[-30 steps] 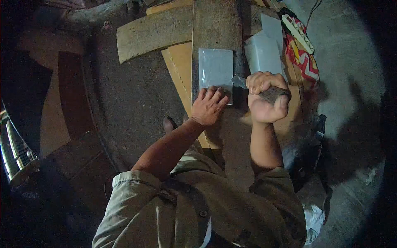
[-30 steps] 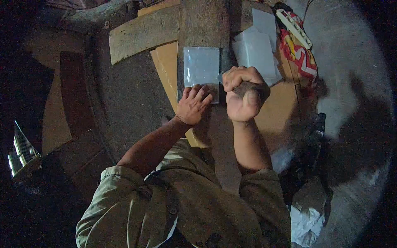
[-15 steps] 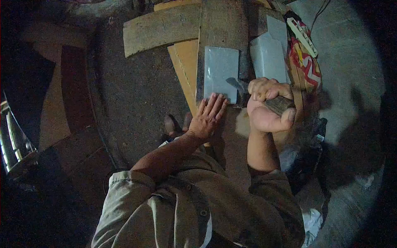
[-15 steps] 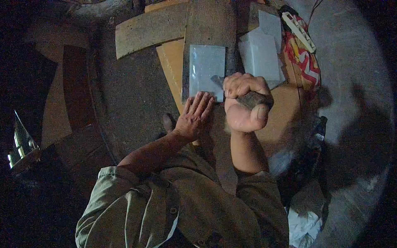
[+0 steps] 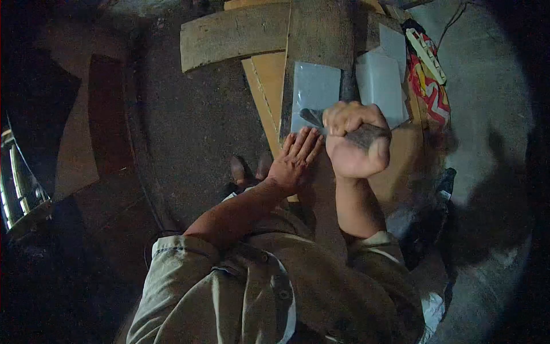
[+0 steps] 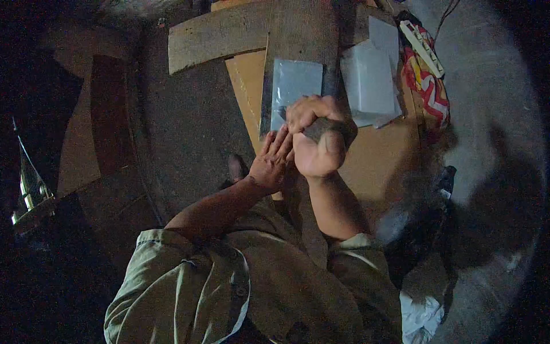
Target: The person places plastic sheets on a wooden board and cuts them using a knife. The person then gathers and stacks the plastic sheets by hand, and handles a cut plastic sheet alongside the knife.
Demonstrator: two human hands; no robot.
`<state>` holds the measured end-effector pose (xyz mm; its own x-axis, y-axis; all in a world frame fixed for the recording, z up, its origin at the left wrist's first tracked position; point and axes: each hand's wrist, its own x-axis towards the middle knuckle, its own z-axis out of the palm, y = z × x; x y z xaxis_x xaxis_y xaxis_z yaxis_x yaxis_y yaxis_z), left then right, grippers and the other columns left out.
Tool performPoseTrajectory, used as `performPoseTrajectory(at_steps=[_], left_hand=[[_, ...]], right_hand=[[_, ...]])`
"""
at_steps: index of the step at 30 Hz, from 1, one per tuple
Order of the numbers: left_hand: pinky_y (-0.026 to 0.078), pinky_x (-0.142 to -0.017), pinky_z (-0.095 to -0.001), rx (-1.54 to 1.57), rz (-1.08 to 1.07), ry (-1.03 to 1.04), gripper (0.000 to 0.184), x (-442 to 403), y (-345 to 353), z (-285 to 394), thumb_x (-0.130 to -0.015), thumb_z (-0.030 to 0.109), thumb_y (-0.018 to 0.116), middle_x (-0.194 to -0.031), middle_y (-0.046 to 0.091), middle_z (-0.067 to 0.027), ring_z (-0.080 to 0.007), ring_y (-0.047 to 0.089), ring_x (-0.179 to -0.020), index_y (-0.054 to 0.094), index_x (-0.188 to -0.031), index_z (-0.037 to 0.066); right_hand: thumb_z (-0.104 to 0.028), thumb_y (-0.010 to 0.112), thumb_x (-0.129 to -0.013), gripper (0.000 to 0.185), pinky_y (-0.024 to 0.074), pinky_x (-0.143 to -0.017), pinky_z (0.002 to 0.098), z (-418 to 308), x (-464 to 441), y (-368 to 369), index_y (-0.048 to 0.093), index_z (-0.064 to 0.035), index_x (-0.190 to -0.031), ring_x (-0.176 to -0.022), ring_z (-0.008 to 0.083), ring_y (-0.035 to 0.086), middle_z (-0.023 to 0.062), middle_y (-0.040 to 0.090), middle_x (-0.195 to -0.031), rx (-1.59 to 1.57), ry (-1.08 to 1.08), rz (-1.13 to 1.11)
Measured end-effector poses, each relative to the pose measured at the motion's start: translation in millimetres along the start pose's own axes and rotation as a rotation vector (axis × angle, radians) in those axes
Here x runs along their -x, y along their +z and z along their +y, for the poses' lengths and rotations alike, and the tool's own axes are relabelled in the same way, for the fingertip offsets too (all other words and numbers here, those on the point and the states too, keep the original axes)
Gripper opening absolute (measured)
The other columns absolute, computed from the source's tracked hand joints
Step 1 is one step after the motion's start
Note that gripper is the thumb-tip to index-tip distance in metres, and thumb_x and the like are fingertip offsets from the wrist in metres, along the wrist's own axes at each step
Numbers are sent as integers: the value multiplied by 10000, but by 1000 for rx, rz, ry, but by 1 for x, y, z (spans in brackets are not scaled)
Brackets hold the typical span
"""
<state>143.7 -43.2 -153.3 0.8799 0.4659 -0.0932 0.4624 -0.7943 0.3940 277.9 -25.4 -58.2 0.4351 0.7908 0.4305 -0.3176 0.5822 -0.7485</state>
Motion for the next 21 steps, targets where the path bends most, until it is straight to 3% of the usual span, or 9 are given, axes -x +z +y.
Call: performPoseTrajectory(at_steps=[2,4,6,8,10,13,18,21], left_hand=[[146,-1122,-476,-92,-36,-8,759,0,3,0,-829,281,506,-1512,152,-169,-335,136,-1404,152,-1457,42],[141,-1124,-472,-16,75,18,779,1,4,-1,-821,277,513,-1515,139,-167,-333,130,-1405,134,-1459,40],[137,-1127,-468,-225,-97,-4,804,0,1,0,-813,251,529,-1519,118,-165,-330,120,-1407,104,-1464,45],[129,-1129,-470,-83,-51,-2,830,1,8,1,-801,215,544,-1520,104,-168,-331,107,-1410,79,-1468,51],[121,-1131,-471,71,53,8,837,0,7,-2,-793,200,549,-1518,107,-170,-331,102,-1410,77,-1468,52],[148,-1109,-513,9,25,11,693,0,6,-2,-858,274,480,-1494,176,-200,-366,163,-1390,197,-1444,38],[141,-1111,-509,100,101,19,727,0,7,-1,-821,229,504,-1495,177,-197,-369,166,-1389,190,-1448,38],[142,-1110,-513,20,-1,7,751,0,-2,0,-808,189,504,-1494,175,-203,-369,157,-1392,157,-1460,49]], right_hand=[[-552,473,-845,532,339,-584,362,-13,1,7,452,-23,-787,-582,194,402,95,455,-648,-52,-76,-21],[-557,462,-849,538,341,-577,357,-10,4,5,447,-27,-762,-576,193,400,87,448,-640,37,-74,-35],[-547,456,-853,530,343,-571,349,0,0,-4,442,-28,-744,-572,193,399,80,442,-632,176,-44,2],[-512,447,-855,488,340,-566,345,-1,-6,-11,436,-34,-753,-569,186,390,72,429,-630,32,2,29],[-493,538,-842,513,366,-585,325,-12,-3,-12,477,12,-773,-599,193,430,88,459,-651,-99,-70,2],[-499,539,-840,511,355,-577,320,-20,2,-9,472,2,-767,-602,189,427,88,467,-654,-43,-55,-7],[-486,538,-841,501,345,-581,328,-18,-2,-22,469,3,-755,-576,191,407,86,462,-641,12,-63,79],[-486,513,-851,501,343,-578,331,-19,-1,-25,466,4,-759,-575,188,402,87,466,-655,33,-118,17]])
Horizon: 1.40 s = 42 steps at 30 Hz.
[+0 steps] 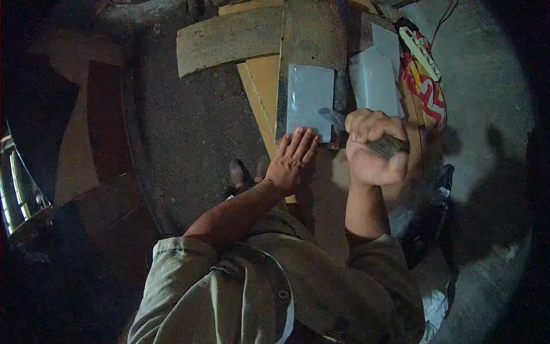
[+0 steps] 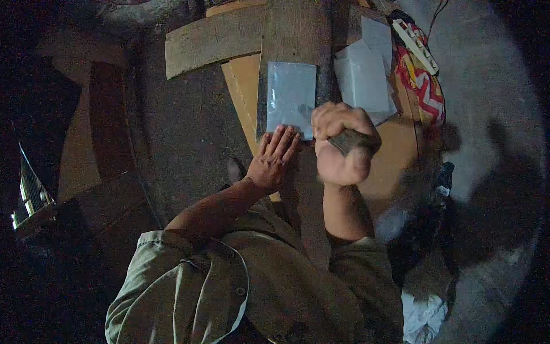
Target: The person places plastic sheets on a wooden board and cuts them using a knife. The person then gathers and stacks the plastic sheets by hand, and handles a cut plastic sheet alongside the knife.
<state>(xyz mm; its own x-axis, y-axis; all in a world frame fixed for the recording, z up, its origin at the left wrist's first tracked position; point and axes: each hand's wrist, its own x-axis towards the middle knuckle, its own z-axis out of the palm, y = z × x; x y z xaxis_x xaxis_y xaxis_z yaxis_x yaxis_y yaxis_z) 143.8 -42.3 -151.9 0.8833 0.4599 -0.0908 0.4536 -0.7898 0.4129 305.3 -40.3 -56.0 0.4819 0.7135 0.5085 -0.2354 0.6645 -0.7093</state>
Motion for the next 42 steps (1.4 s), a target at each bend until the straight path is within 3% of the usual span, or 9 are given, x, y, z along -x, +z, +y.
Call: performPoseTrajectory(at_steps=[9,19,21,24,28,30,33,39,42], left_hand=[[142,-1111,-514,19,2,-4,804,-1,4,0,-808,231,542,-1510,125,-190,-355,113,-1403,117,-1463,41],[84,-1148,-456,-169,-211,48,723,7,7,-6,-880,208,477,-1529,25,-161,-323,51,-1414,88,-1460,19],[93,-1148,-452,28,-46,10,671,9,11,-6,-890,204,462,-1529,27,-159,-310,46,-1416,149,-1452,12],[98,-1148,-450,-94,-144,8,664,8,8,-3,-889,223,466,-1527,33,-163,-300,53,-1416,176,-1446,5],[112,-1144,-451,-103,-102,27,666,9,12,-6,-878,234,468,-1522,66,-173,-309,80,-1412,199,-1441,3],[123,-1138,-457,-59,22,39,665,9,12,-5,-878,244,456,-1513,105,-183,-327,108,-1406,200,-1439,-4],[140,-1131,-463,-105,-143,32,655,9,1,-2,-878,262,449,-1506,137,-188,-337,126,-1401,224,-1435,1],[144,-1131,-461,-12,-8,33,652,6,9,-4,-871,265,462,-1502,146,-195,-335,143,-1396,246,-1428,4],[143,-1130,-463,-59,58,25,653,9,21,-6,-872,254,463,-1505,134,-195,-334,136,-1398,236,-1431,4]], right_hand=[[-478,492,-858,492,361,-550,313,-2,2,-21,461,0,-751,-563,180,418,90,456,-624,-68,-29,71],[-525,447,-850,493,340,-557,329,3,2,-15,447,-39,-765,-565,180,408,67,437,-617,248,8,48],[-528,438,-854,493,340,-547,327,-1,3,-10,448,-42,-770,-560,186,415,69,447,-619,262,10,49],[-505,512,-845,520,379,-572,339,-3,9,8,470,10,-782,-588,192,441,96,461,-654,-35,-50,108],[-590,445,-839,550,330,-559,352,-2,18,30,430,-44,-779,-573,200,408,82,445,-636,14,84,-1],[-590,450,-838,553,330,-558,351,-9,14,42,429,-41,-778,-572,197,403,83,440,-635,-9,47,-5],[-576,459,-840,549,332,-557,350,1,17,43,428,-31,-776,-574,195,391,81,427,-634,-49,-5,-25],[-543,457,-849,518,326,-554,345,9,14,28,437,-33,-757,-593,195,405,83,450,-649,-87,119,82],[-522,546,-844,549,353,-559,318,0,15,29,475,20,-798,-578,187,417,94,468,-665,-42,40,-18]])
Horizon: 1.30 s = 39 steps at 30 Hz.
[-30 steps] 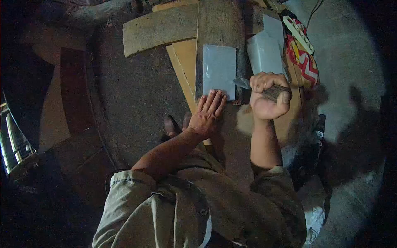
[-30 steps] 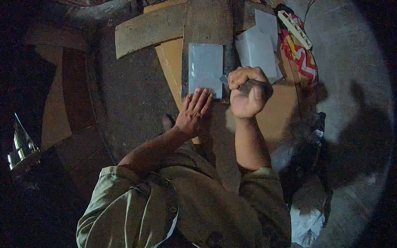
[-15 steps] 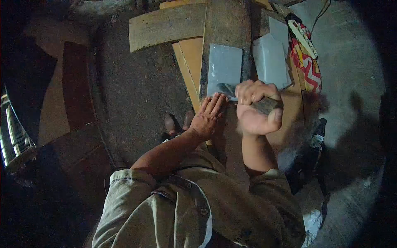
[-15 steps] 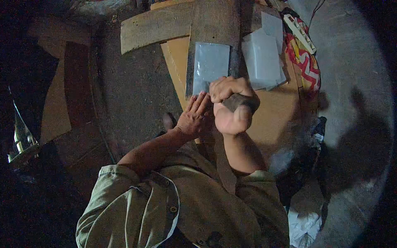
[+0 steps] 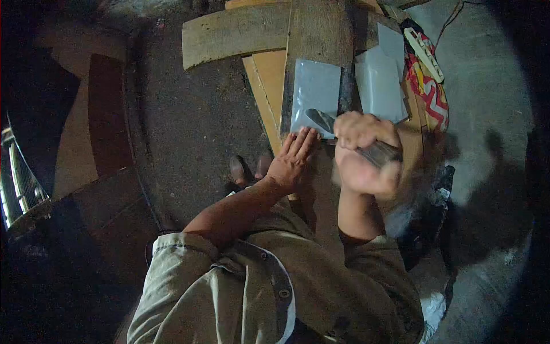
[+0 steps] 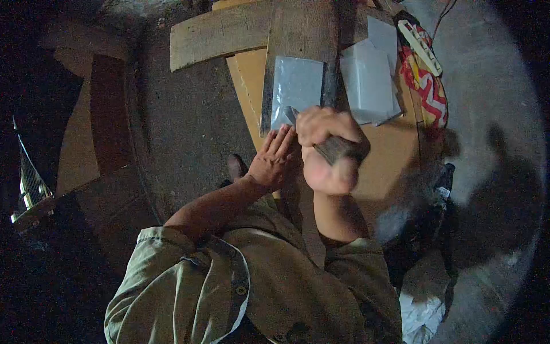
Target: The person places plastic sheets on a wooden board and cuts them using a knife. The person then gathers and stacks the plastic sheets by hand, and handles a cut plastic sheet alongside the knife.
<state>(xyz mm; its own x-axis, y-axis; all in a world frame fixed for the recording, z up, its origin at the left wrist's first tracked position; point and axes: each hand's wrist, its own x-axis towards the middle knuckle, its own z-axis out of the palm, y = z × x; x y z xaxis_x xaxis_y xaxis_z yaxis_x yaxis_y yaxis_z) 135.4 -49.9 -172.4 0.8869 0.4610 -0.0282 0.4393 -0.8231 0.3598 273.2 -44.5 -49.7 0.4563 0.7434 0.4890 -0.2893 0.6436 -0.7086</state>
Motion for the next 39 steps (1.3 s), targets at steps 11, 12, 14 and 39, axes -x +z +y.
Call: performPoseTrajectory(at_steps=[11,12,14,39], left_hand=[[118,-1128,-487,141,-60,23,691,-1,-10,1,-833,291,518,-1510,107,-197,-367,109,-1399,272,-1424,30],[118,-1128,-487,139,-55,27,691,-3,-10,0,-833,291,518,-1510,107,-197,-367,109,-1399,272,-1424,30],[110,-1131,-485,24,-75,46,662,-1,-10,1,-834,267,501,-1513,98,-199,-365,107,-1400,287,-1422,50],[102,-1144,-486,30,-94,29,645,5,-3,-3,-866,251,477,-1500,129,-185,-392,103,-1389,259,-1424,13]], right_hand=[[-509,533,-841,509,348,-571,317,-2,0,-28,478,-6,-786,-604,185,415,82,461,-663,86,35,39],[-496,534,-846,496,350,-576,314,-1,-4,-32,477,-7,-784,-603,182,422,82,457,-661,60,27,25],[-490,539,-843,493,353,-574,314,-11,-1,-27,481,-4,-778,-600,182,425,81,455,-661,32,29,72],[-498,515,-840,501,372,-557,316,-12,3,-25,476,-2,-783,-573,180,424,91,468,-662,107,-96,138]])
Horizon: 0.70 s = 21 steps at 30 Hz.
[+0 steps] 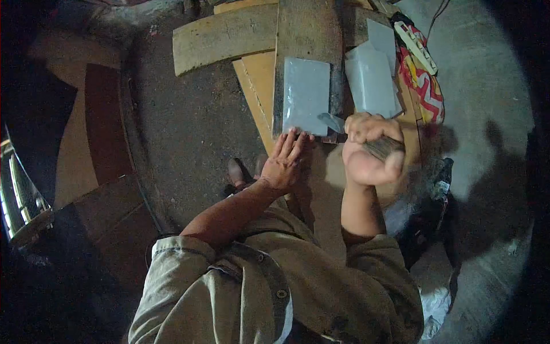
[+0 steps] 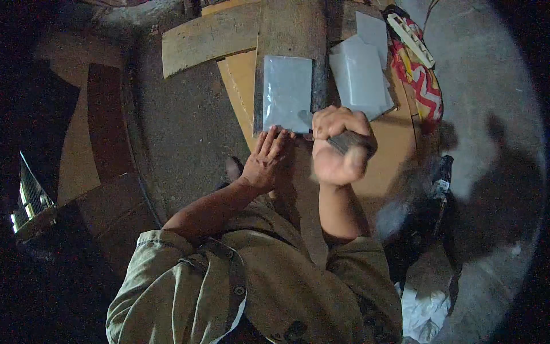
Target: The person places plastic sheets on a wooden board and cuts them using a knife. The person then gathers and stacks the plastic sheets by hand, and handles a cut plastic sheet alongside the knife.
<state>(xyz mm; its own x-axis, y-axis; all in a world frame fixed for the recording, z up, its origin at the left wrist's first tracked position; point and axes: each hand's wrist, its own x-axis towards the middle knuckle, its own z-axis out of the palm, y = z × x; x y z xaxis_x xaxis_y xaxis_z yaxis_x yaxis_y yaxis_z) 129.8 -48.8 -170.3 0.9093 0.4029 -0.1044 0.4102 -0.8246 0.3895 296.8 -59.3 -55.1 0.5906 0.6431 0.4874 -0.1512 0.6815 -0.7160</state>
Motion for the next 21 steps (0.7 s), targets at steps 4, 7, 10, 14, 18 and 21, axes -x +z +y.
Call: performPoseTrajectory(at_steps=[4,7,10,14,18,21], left_hand=[[100,-1139,-499,44,82,-13,545,-3,2,5,-864,238,483,-1488,159,-185,-405,99,-1384,397,-1356,20],[99,-1139,-505,-42,-263,-37,604,-3,-14,4,-864,239,499,-1486,165,-183,-403,89,-1386,320,-1394,11],[88,-1141,-506,-47,-146,-32,626,-1,-4,3,-852,254,512,-1489,158,-180,-395,84,-1390,322,-1393,3],[76,-1146,-494,-18,-157,-39,593,-3,-4,3,-881,254,481,-1498,137,-172,-382,53,-1396,321,-1393,2],[85,-1145,-493,-87,-99,-21,574,-3,-2,2,-898,260,447,-1506,119,-163,-384,60,-1395,320,-1394,1],[90,-1142,-500,-93,-4,-22,576,-4,1,2,-891,269,453,-1507,121,-160,-387,70,-1394,334,-1389,4]], right_hand=[[-512,512,-842,507,362,-598,335,2,13,19,455,-11,-793,-617,192,423,84,449,-675,-167,144,-60],[-543,493,-835,519,343,-575,352,-7,13,35,448,-29,-783,-609,198,412,85,453,-667,-129,139,-88],[-577,484,-822,546,333,-561,369,-9,13,42,450,-35,-771,-587,201,407,96,451,-639,-155,97,-109],[-523,476,-842,505,338,-589,366,24,16,26,463,-20,-796,-602,206,418,102,465,-673,-128,148,-169],[-512,541,-842,529,361,-588,332,6,11,29,480,11,-788,-616,196,435,95,478,-680,-238,148,-60],[-552,448,-845,515,325,-573,343,0,10,28,448,-40,-800,-584,185,395,72,445,-646,-80,76,-139]])
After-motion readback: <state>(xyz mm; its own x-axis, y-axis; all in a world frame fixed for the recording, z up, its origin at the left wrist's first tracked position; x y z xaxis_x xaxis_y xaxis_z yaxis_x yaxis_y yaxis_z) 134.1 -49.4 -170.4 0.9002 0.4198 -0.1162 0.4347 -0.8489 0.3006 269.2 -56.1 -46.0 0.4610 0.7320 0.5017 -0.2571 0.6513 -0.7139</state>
